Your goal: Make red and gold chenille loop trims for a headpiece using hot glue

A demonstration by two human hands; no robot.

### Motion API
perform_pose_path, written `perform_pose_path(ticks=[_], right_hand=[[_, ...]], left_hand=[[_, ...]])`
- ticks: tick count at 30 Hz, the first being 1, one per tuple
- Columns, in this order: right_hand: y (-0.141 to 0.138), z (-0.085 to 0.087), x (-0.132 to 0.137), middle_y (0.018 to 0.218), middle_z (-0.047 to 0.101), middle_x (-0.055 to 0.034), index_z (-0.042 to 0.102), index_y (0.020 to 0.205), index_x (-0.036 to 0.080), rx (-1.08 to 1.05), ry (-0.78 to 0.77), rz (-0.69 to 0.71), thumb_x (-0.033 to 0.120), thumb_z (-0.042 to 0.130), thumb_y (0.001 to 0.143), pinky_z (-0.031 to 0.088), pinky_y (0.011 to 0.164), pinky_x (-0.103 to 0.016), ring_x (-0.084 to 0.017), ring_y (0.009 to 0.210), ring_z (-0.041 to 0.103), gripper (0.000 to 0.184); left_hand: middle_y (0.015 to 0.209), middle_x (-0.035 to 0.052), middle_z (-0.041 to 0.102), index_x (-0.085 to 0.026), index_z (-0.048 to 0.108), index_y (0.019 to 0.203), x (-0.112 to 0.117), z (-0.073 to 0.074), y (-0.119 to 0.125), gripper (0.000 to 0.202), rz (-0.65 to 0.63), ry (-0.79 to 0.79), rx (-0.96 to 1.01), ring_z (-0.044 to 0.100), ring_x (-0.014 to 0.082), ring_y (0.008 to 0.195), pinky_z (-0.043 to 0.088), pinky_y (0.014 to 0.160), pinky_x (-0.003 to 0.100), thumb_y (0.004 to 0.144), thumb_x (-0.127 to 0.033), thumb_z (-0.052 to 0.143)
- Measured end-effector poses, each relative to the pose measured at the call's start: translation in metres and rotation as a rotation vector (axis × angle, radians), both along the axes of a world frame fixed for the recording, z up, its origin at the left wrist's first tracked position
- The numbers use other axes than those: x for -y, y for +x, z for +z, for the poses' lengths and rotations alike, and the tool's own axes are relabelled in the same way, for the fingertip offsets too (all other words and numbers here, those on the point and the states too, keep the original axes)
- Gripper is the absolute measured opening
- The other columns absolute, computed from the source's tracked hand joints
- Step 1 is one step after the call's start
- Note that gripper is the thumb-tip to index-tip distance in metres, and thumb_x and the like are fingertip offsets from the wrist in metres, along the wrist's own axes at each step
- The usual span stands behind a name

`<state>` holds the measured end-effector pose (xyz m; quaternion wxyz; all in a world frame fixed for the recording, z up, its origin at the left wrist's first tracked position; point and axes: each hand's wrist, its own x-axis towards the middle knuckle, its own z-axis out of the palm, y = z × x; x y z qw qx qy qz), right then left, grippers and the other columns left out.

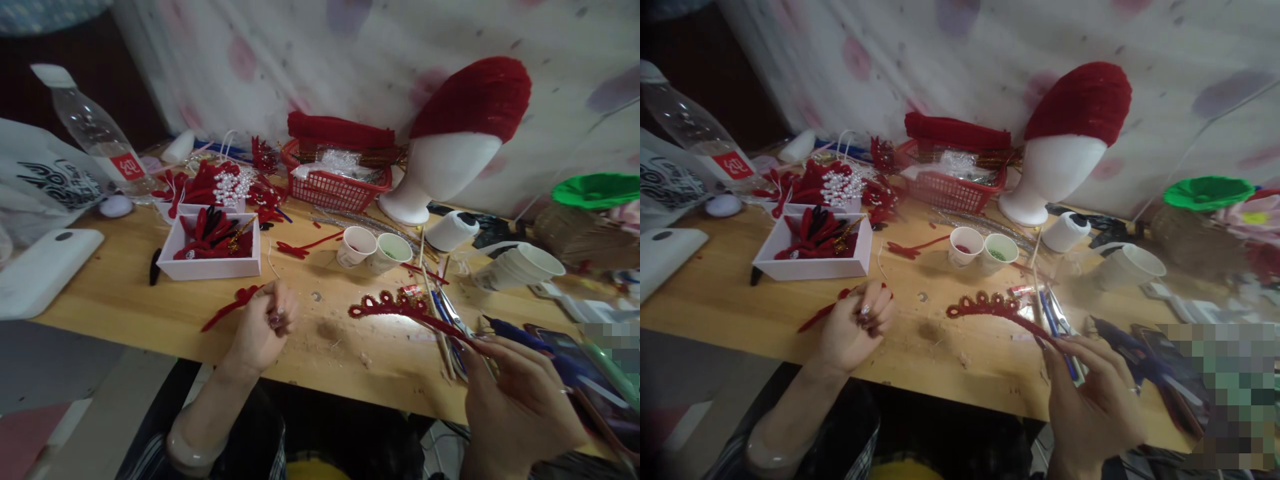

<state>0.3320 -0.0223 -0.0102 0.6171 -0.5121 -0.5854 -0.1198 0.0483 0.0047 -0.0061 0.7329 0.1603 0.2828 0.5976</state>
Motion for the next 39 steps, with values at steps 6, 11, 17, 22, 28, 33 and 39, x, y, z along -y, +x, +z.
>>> perform_pose_path(ticks=[6,11,17,22,28,33,39], right_hand=[[0.004,-0.004,0.001,0.075,0.071,-0.002,0.075,0.077,0.018,0.024,0.01,0.025,0.008,0.084,0.068,0.051,0.066,-0.034,-0.018,0.067,0.065,0.016],[0.006,-0.006,0.001,0.073,0.071,-0.0012,0.075,0.075,0.019,0.038,0.01,0.004,0.012,0.086,0.068,0.052,0.067,-0.036,-0.018,0.065,0.066,0.015],[0.004,-0.004,0.0,0.071,0.071,-0.001,0.074,0.072,0.018,0.059,0.032,-0.011,0.016,0.087,0.069,0.053,0.063,-0.034,-0.018,0.063,0.066,0.014],[0.003,0.0,0.002,0.073,0.071,-0.0004,0.074,0.076,0.019,0.091,0.036,0.035,0.007,0.085,0.069,0.053,0.064,-0.032,-0.016,0.065,0.067,0.018],[0.001,0.003,0.004,0.073,0.072,0.0,0.073,0.077,0.019,0.136,0.018,0.008,0.01,0.086,0.069,0.053,0.064,-0.031,-0.016,0.066,0.068,0.017],[-0.001,-0.003,0.002,0.075,0.072,-0.0002,0.073,0.078,0.02,0.084,0.031,0.027,0.01,0.084,0.071,0.054,0.066,-0.032,-0.017,0.067,0.068,0.016],[-0.009,-0.022,-0.004,0.075,0.071,-0.0002,0.073,0.08,0.021,-0.022,0.055,0.038,0.008,0.082,0.073,0.053,0.067,-0.032,-0.017,0.071,0.067,0.018]], left_hand=[[0.053,-0.0058,0.021,-0.02,0.039,0.051,0.0,0.006,-0.001,0.019,-0.24,-0.026,0.069,0.02,0.0087,0.046,0.027,0.041,0.02,0.066,-0.024,0.051],[0.06,-0.0016,0.037,-0.017,0.05,0.058,0.001,0.006,0.005,0.017,-0.217,0.038,0.03,0.038,0.0107,0.054,0.042,0.053,0.022,0.073,-0.024,0.053],[0.094,0.0097,0.076,-0.014,0.073,0.091,0.001,0.004,0.009,0.016,-0.131,0.112,-0.181,0.07,0.0229,0.096,0.05,0.099,0.037,0.079,-0.016,0.063],[0.107,0.009,0.08,-0.019,0.073,0.108,0.002,0.004,0.01,0.027,-0.067,0.184,-0.537,0.075,0.0247,0.099,0.055,0.097,0.039,0.082,-0.026,0.075],[0.07,0.0015,0.078,-0.024,0.078,0.082,0.004,-0.004,0.008,0.01,0.103,0.346,-1.069,0.076,0.0243,0.075,0.052,0.103,0.047,0.08,-0.034,0.077],[0.128,0.0079,0.072,-0.024,0.073,0.116,-0.001,0.001,0.004,0.031,-0.042,0.477,-1.118,0.061,0.0279,0.127,0.036,0.117,0.049,0.095,-0.038,0.056],[0.115,0.0149,0.076,-0.014,0.065,0.118,-0.01,-0.002,0.003,0.04,-0.125,0.308,-0.917,0.076,0.0255,0.097,0.056,0.094,0.039,0.091,-0.043,0.056]])
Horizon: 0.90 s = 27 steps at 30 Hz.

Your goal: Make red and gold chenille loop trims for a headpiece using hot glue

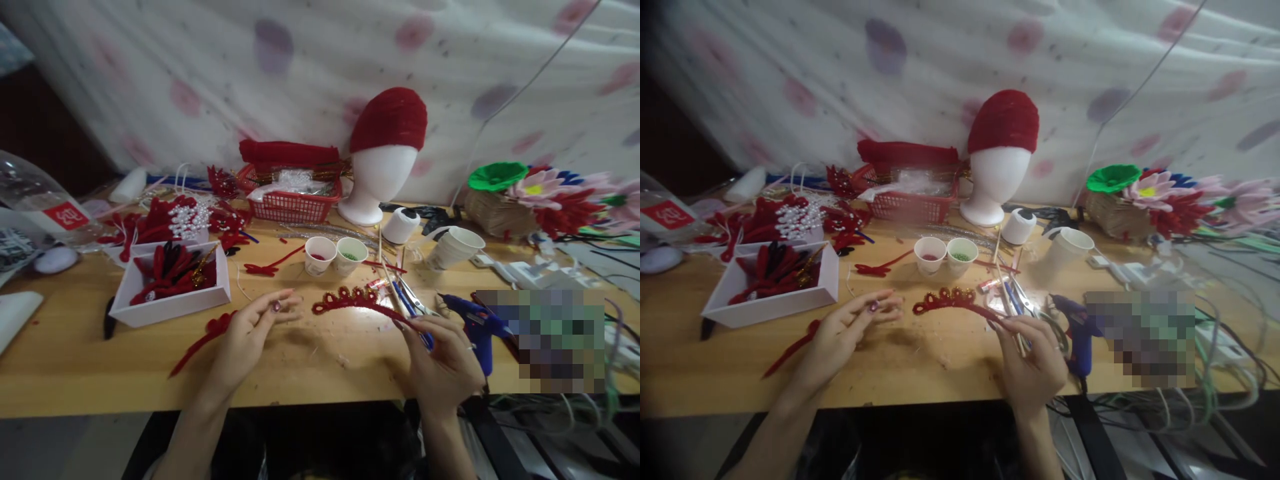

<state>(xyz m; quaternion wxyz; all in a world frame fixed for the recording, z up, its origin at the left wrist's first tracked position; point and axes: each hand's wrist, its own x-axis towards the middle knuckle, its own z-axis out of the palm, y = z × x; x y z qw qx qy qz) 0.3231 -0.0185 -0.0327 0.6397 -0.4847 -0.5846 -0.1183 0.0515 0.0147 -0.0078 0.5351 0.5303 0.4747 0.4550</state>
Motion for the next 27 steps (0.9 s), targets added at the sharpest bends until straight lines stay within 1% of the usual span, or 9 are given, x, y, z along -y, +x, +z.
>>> perform_pose_path(ticks=[2,5,8,10,13,16,19,23,27], right_hand=[[-0.001,-0.005,-0.002,0.076,0.071,-0.0002,0.072,0.081,0.021,-0.044,-0.011,0.0,0.008,0.081,0.075,0.053,0.067,-0.032,-0.017,0.071,0.066,0.017],[-0.002,-0.007,-0.002,0.078,0.07,-0.001,0.071,0.083,0.021,-0.083,-0.033,0.009,0.01,0.079,0.078,0.053,0.069,-0.033,-0.018,0.074,0.066,0.014],[-0.004,-0.005,0.0,0.078,0.069,-0.0015,0.071,0.082,0.021,-0.08,-0.07,0.036,0.014,0.079,0.079,0.054,0.067,-0.034,-0.018,0.073,0.066,0.011],[-0.005,-0.004,0.002,0.078,0.069,-0.0016,0.071,0.081,0.022,-0.073,-0.097,0.061,0.015,0.079,0.08,0.054,0.066,-0.033,-0.018,0.073,0.067,0.01],[-0.007,-0.002,0.003,0.078,0.069,-0.0011,0.071,0.08,0.022,-0.069,-0.121,0.094,0.014,0.077,0.082,0.055,0.066,-0.031,-0.017,0.073,0.067,0.011],[-0.008,-0.002,0.004,0.077,0.07,-0.0006,0.071,0.079,0.023,-0.071,-0.128,0.12,0.014,0.077,0.082,0.055,0.063,-0.03,-0.017,0.07,0.067,0.011],[-0.008,-0.002,0.005,0.076,0.07,-0.0005,0.071,0.079,0.023,-0.073,-0.128,0.147,0.014,0.078,0.081,0.055,0.062,-0.03,-0.017,0.07,0.067,0.012],[-0.008,-0.001,0.006,0.076,0.07,-0.0007,0.07,0.08,0.023,-0.056,-0.129,0.188,0.014,0.078,0.081,0.056,0.064,-0.029,-0.017,0.073,0.068,0.012],[-0.008,-0.001,0.007,0.075,0.069,-0.0005,0.07,0.08,0.023,-0.023,-0.149,0.228,0.012,0.077,0.081,0.057,0.064,-0.029,-0.017,0.07,0.068,0.013]], left_hand=[[0.097,0.0107,0.079,-0.015,0.066,0.108,-0.002,0.0,0.0,0.037,0.061,0.003,-0.017,0.077,0.0222,0.076,0.058,0.081,0.035,0.089,-0.046,0.057],[0.069,0.0022,0.073,-0.018,0.069,0.088,0.001,-0.004,0.0,0.029,0.183,0.082,-0.169,0.07,0.0187,0.061,0.053,0.064,0.029,0.085,-0.046,0.062],[0.045,-0.0035,0.052,-0.021,0.055,0.056,0.008,-0.015,0.0,0.037,0.336,0.31,-0.542,0.054,0.0162,0.049,0.041,0.053,0.028,0.082,-0.045,0.067],[0.048,-0.0007,0.053,-0.022,0.044,0.047,0.012,-0.023,0.001,0.049,0.362,0.501,-0.679,0.054,0.0167,0.053,0.04,0.058,0.03,0.09,-0.041,0.059],[0.059,0.0025,0.063,-0.021,0.054,0.058,0.012,-0.029,0.002,0.042,0.36,0.655,-0.752,0.06,0.0187,0.061,0.044,0.066,0.033,0.098,-0.029,0.046],[0.096,0.0099,0.075,-0.017,0.067,0.099,0.008,-0.028,0.006,0.019,0.38,0.794,-0.765,0.066,0.0268,0.096,0.047,0.089,0.041,0.096,-0.026,0.051],[0.123,0.0119,0.07,-0.019,0.06,0.125,0.007,-0.025,0.018,0.032,0.315,0.845,-0.787,0.053,0.0325,0.126,0.035,0.109,0.054,0.095,-0.028,0.054],[0.128,0.0113,0.068,-0.023,0.057,0.129,0.014,-0.03,0.038,0.035,0.188,0.748,-0.806,0.053,0.0322,0.128,0.037,0.107,0.056,0.095,-0.033,0.055],[0.113,0.0107,0.075,-0.022,0.061,0.123,0.021,-0.039,0.048,0.033,0.151,0.746,-0.898,0.06,0.0333,0.118,0.029,0.109,0.062,0.091,-0.031,0.063]])
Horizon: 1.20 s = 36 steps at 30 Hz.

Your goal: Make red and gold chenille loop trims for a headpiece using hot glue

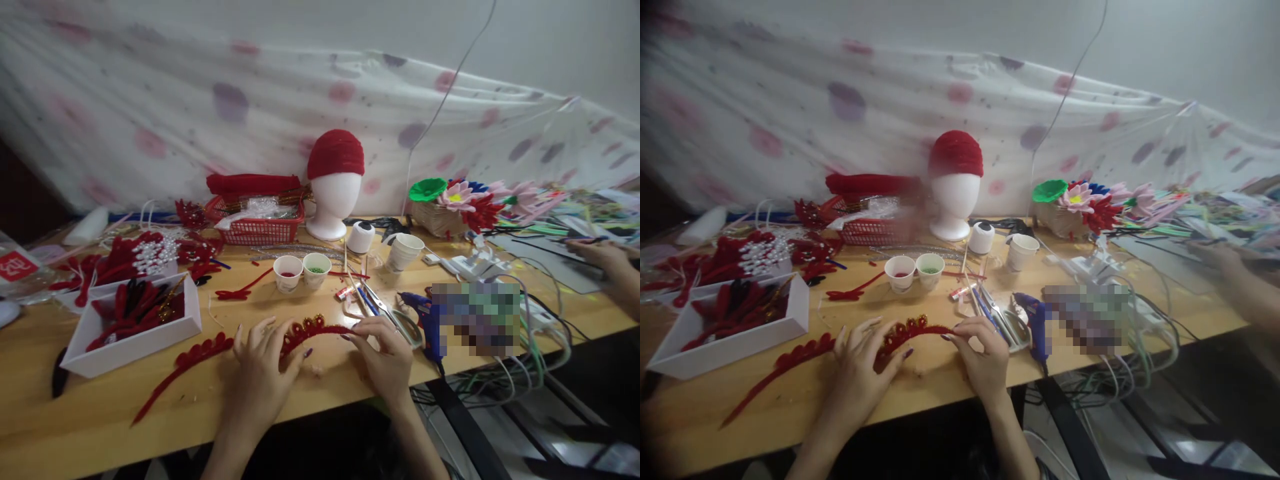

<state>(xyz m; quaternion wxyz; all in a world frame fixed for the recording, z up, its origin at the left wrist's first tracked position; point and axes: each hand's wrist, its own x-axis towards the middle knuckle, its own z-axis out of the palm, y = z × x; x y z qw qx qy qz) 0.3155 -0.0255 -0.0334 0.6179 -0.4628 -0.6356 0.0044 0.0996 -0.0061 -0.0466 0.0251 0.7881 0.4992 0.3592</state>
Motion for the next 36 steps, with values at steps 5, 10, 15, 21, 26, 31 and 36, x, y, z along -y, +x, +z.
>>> perform_pose_path(ticks=[5,10,15,21,26,31,36], right_hand=[[-0.0011,-0.0003,-0.001,0.075,0.07,-0.001,0.069,0.081,0.023,0.033,-0.024,0.044,0.013,0.075,0.083,0.057,0.064,-0.029,-0.017,0.071,0.069,0.012],[-0.0027,-0.0006,-0.0011,0.075,0.07,-0.0011,0.068,0.08,0.023,0.057,-0.044,0.051,0.014,0.074,0.083,0.056,0.063,-0.028,-0.017,0.069,0.068,0.012],[-0.0031,0.0013,-0.0006,0.075,0.069,-0.001,0.067,0.081,0.023,0.098,-0.058,0.061,0.013,0.073,0.084,0.056,0.063,-0.028,-0.017,0.069,0.068,0.011],[-0.0033,0.0002,0.0006,0.079,0.069,-0.001,0.066,0.09,0.023,0.133,-0.078,0.053,0.013,0.071,0.084,0.056,0.062,-0.028,-0.016,0.066,0.066,0.012],[-0.0044,0.0005,0.0023,0.09,0.07,-0.004,0.069,0.1,0.023,0.161,-0.085,0.067,0.012,0.069,0.086,0.059,0.065,-0.029,-0.016,0.072,0.068,0.019],[-0.0057,0.0009,0.0006,0.089,0.068,-0.0046,0.072,0.093,0.024,0.201,-0.068,0.084,0.011,0.067,0.087,0.059,0.075,-0.032,-0.019,0.084,0.07,0.015],[-0.0057,-0.0009,-0.0008,0.09,0.065,-0.0046,0.07,0.092,0.024,0.212,-0.079,0.077,0.013,0.067,0.088,0.059,0.075,-0.033,-0.018,0.084,0.068,0.012]], left_hand=[[0.108,0.0121,0.076,-0.018,0.064,0.118,0.0004,-0.0022,-0.0041,0.024,0.03,0.025,-0.05,0.062,0.0333,0.11,0.03,0.107,0.063,0.095,-0.02,0.056],[0.112,0.0124,0.075,-0.017,0.062,0.121,0.0,-0.002,-0.0071,0.026,0.028,0.041,-0.067,0.062,0.0336,0.111,0.03,0.106,0.064,0.097,-0.019,0.053],[0.112,0.0121,0.075,-0.018,0.063,0.121,0.0013,-0.0049,-0.0062,0.027,0.053,0.069,-0.062,0.061,0.0321,0.112,0.03,0.108,0.06,0.099,-0.02,0.049],[0.112,0.0131,0.075,-0.017,0.063,0.124,0.0003,-0.0063,-0.0061,0.029,0.071,0.122,-0.053,0.06,0.0328,0.113,0.03,0.107,0.057,0.099,-0.021,0.049],[0.11,0.0114,0.076,-0.02,0.064,0.122,-0.0002,-0.0053,-0.0071,0.028,0.087,0.153,-0.017,0.061,0.0321,0.11,0.03,0.106,0.056,0.099,-0.02,0.048],[0.108,0.0106,0.076,-0.021,0.065,0.119,-0.0016,-0.0059,-0.0062,0.027,0.102,0.154,0.012,0.061,0.0321,0.109,0.032,0.105,0.054,0.097,-0.021,0.05],[0.104,0.011,0.077,-0.019,0.065,0.12,-0.0027,-0.0071,-0.0065,0.027,0.099,0.194,-0.005,0.062,0.0325,0.107,0.031,0.104,0.054,0.099,-0.022,0.049]])
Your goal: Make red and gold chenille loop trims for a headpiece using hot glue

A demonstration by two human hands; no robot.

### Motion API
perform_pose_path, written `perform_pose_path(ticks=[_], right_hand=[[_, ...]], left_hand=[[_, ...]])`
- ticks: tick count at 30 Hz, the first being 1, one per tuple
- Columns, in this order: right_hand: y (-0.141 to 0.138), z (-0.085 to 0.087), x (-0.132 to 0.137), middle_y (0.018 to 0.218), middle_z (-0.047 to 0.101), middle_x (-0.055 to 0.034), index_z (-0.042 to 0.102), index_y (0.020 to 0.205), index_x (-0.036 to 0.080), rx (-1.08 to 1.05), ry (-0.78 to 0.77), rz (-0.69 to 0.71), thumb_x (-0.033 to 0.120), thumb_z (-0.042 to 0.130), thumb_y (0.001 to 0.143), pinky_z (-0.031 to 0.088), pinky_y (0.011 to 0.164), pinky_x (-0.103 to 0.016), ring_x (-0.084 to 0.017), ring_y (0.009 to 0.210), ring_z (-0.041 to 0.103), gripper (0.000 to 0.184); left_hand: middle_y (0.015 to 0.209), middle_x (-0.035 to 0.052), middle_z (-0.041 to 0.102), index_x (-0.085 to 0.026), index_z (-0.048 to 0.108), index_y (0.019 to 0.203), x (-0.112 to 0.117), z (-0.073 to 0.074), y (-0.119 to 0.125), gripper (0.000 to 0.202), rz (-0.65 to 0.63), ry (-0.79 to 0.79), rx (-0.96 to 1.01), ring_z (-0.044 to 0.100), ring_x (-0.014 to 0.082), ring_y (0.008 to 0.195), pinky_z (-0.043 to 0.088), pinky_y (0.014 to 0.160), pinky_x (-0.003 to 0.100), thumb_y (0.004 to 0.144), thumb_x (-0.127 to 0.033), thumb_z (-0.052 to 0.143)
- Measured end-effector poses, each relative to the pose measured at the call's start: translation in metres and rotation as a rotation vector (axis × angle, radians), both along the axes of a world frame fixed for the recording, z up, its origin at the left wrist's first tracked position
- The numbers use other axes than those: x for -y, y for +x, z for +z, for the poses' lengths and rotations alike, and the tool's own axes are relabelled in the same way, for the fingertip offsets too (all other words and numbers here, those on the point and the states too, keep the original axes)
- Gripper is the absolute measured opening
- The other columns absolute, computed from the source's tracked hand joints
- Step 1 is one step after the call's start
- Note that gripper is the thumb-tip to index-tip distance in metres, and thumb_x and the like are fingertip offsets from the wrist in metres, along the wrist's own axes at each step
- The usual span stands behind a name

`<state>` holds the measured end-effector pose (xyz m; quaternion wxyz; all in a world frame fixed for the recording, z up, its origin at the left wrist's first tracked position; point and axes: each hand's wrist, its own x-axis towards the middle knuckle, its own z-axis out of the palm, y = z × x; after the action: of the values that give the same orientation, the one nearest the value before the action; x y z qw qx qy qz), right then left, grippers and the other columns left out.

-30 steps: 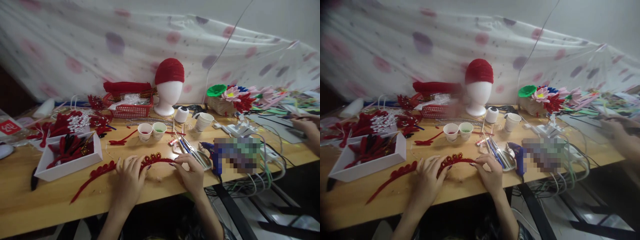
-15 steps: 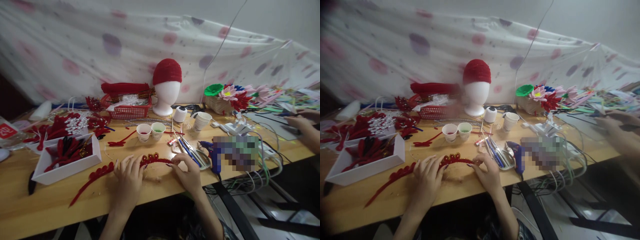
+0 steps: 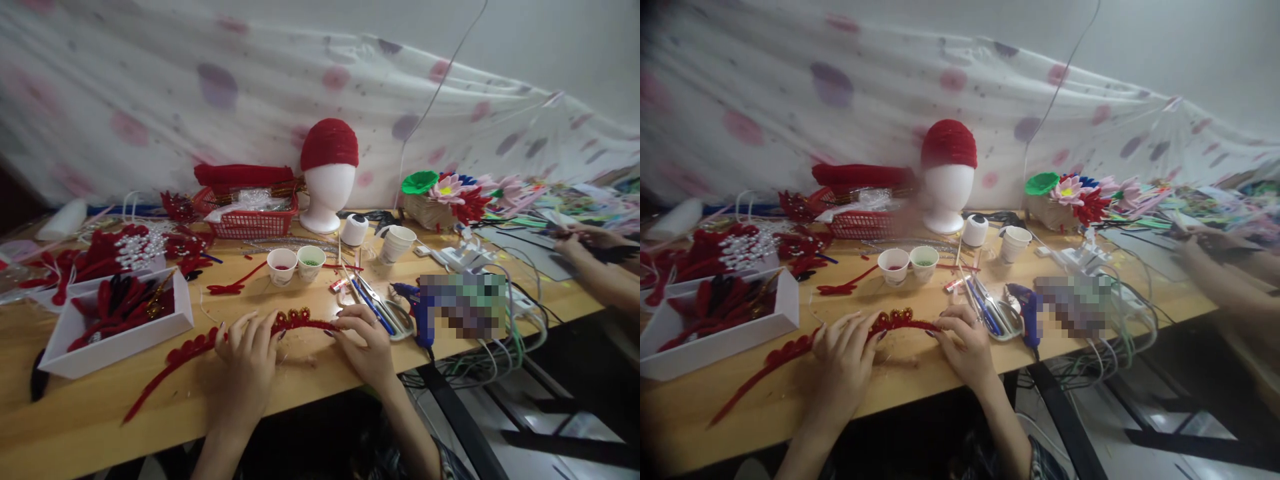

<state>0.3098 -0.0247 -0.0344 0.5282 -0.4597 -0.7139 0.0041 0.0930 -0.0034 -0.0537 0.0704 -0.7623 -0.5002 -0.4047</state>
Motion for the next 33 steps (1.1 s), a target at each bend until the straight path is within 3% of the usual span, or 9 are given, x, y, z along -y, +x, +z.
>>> perform_pose_path(ticks=[33], right_hand=[[-0.0024,0.0036,0.0022,0.094,0.067,-0.0067,0.067,0.1,0.025,0.085,-0.006,-0.001,0.01,0.062,0.089,0.059,0.078,-0.035,-0.021,0.09,0.068,0.019]], left_hand=[[0.111,0.013,0.075,-0.018,0.065,0.121,0.0037,0.0022,-0.0001,0.028,0.009,-0.078,-0.058,0.061,0.0333,0.111,0.031,0.106,0.057,0.097,-0.018,0.051]])
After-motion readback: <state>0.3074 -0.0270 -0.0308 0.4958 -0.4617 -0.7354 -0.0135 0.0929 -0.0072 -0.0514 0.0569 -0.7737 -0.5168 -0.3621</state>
